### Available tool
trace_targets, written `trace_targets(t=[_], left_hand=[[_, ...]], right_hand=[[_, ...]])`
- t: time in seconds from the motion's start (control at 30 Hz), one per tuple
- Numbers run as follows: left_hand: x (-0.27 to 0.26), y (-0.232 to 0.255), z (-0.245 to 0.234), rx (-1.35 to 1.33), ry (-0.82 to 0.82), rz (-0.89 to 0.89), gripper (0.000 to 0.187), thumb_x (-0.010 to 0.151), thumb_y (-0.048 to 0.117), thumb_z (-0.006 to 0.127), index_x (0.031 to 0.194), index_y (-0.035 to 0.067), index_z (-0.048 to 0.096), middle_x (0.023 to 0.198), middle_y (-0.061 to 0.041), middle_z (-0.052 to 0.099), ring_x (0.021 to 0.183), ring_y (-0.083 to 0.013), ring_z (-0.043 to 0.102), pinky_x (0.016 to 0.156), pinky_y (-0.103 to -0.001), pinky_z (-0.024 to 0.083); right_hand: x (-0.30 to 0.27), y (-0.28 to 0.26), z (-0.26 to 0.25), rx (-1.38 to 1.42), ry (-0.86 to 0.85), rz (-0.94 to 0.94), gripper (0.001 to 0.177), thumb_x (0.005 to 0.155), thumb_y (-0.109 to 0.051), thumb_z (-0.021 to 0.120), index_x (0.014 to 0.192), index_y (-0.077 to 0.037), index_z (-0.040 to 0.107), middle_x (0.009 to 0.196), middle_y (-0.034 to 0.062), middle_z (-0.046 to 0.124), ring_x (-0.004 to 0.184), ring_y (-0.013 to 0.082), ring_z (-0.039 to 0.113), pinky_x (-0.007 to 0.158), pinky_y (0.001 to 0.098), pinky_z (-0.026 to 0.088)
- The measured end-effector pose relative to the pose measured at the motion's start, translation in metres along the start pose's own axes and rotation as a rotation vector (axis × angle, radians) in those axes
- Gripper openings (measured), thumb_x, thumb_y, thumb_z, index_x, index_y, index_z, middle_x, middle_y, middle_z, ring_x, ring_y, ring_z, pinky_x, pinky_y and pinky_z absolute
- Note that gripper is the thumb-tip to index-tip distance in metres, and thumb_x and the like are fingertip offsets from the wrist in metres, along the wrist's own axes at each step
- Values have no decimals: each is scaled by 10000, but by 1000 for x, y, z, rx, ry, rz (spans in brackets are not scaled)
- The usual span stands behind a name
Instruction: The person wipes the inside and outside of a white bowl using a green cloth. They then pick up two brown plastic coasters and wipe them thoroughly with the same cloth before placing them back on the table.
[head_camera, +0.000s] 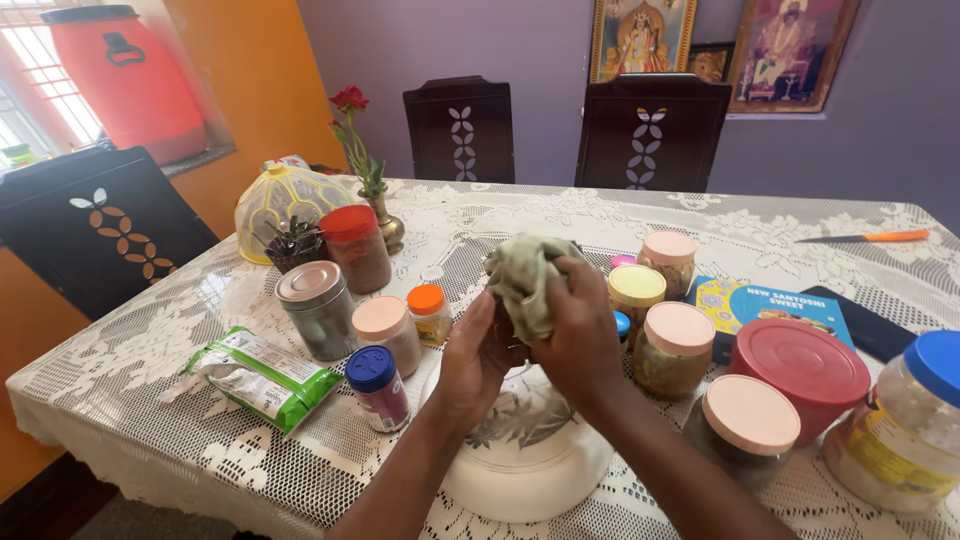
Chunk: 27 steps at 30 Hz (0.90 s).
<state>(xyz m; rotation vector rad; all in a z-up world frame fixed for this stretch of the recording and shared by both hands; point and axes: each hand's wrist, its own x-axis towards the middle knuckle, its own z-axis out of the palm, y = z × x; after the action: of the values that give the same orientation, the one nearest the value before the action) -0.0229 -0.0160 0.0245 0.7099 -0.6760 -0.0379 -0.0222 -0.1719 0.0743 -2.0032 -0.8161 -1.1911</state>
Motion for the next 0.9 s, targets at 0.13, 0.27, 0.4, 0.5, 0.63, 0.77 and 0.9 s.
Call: trace_targets(t=[0.13,0.27,0.4,0.5,0.63,0.77,0.9], left_hand=[[0,5,30,11,287,-80,438,1082,410,466,1361,89,570,1234,-62,677,1094,-200,658,909,-408,532],[-4,10,55,-60,520,-38,452,1034,432,455,1316,107,592,1226,-71,692,1101,-221,671,948,-434,546],[-11,11,49,-153,461,16,466,1027,436,433,1291,92,603,1250,-88,690,1166,-242,668,990,-462,540],[-17,-6,31,-279,491,-12,481,1053,442,405,1316,103,622,1277,-85,685,1181,-247,647,1013,-434,523],[-36,-18,24,-388,695,-105,575,996,543,328,1231,117,635,1207,-125,696,1099,-290,658,962,-470,536],[-52,-22,31,-381,919,-96,537,1023,528,329,1260,150,629,1233,-104,677,1113,-271,649,987,-480,518],[-57,-22,41,-467,827,-45,549,1045,530,331,1329,139,593,1304,-100,638,1185,-275,607,1058,-496,464]], right_hand=[[5,-7,-5,344,-36,114,464,820,41,646,1283,33,615,1260,192,590,1189,371,598,990,427,500],[9,-16,-12,199,67,110,456,814,16,674,1266,22,619,1230,188,606,1150,372,602,974,433,503],[13,-14,-22,-37,59,-11,463,787,-48,730,1241,-1,652,1203,181,626,1084,386,596,922,493,469],[0,-25,-2,210,-94,-20,490,715,-192,804,1143,-16,642,1114,153,639,1021,363,631,889,472,511],[-24,-44,14,223,-385,-96,433,807,-128,710,1222,-29,637,1169,165,622,1053,367,622,895,476,510],[-21,-47,9,277,-650,50,400,823,-176,725,1203,-77,649,1151,162,616,1048,367,616,869,459,516],[-19,-38,3,301,-804,84,387,833,-212,716,1191,-83,643,1077,158,611,1016,352,624,859,451,521]])
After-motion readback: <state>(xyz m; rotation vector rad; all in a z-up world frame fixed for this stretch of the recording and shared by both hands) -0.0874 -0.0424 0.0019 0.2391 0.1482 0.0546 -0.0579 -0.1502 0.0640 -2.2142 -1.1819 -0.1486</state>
